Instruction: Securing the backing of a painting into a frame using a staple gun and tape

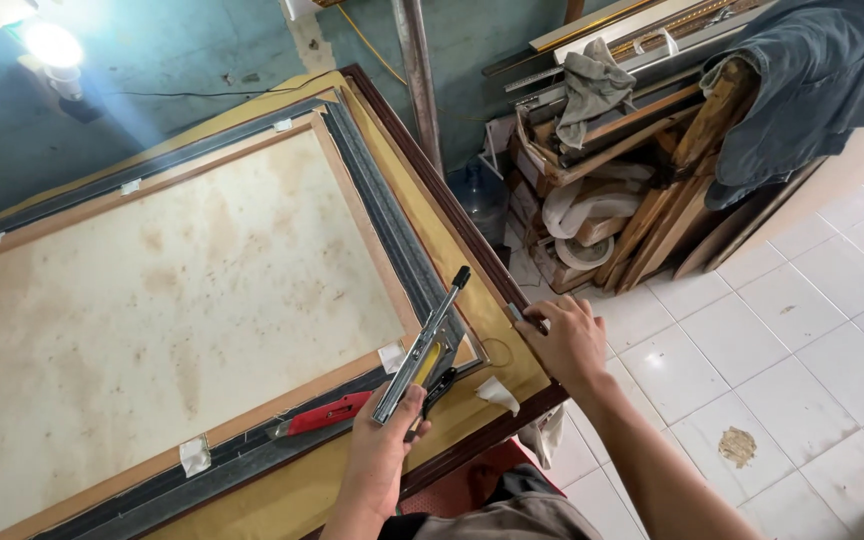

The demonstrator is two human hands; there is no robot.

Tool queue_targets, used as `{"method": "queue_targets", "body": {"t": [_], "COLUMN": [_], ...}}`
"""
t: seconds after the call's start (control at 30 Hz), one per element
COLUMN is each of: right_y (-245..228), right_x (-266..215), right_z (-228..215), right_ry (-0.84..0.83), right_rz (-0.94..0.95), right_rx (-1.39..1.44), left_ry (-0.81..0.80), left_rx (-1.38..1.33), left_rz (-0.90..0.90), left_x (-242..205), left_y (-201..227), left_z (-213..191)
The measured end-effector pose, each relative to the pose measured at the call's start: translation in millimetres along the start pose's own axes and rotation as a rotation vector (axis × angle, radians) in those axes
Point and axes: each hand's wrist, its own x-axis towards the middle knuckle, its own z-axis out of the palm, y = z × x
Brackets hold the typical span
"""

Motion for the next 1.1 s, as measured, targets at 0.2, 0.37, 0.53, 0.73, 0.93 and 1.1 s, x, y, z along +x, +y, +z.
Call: {"method": "queue_targets", "body": {"t": [0.2,0.37,0.53,0.73,0.93,1.1], "right_y": [-13,-47,-73,-84,-77,-82], "right_x": [-5,-23,-23,-25,-33,-36], "right_z": [-5,-34,-53,-55,-52,-52], "right_ry": [0.071,0.063,0.157,0.161,0.032,0.119], "right_rz": [-0.188,-0.47,-0.906,-0.933,-0.583,-0.656], "right_rx": [0.281,0.54,0.508,0.595,0.698,0.635], "left_ry": [0.045,0.085,0.035,-0.01,-0.004,-0.013], "left_rx": [0.057,0.079,0.014,0.013,0.046,0.055], "left_rz": [-0.022,-0.005,0.008,0.064,0.085,0.102], "left_x": [0,1,-4,0,-1,-1], "left_y": [10,17,18,8,9,5], "left_z": [23,40,47,44,46,48]}}
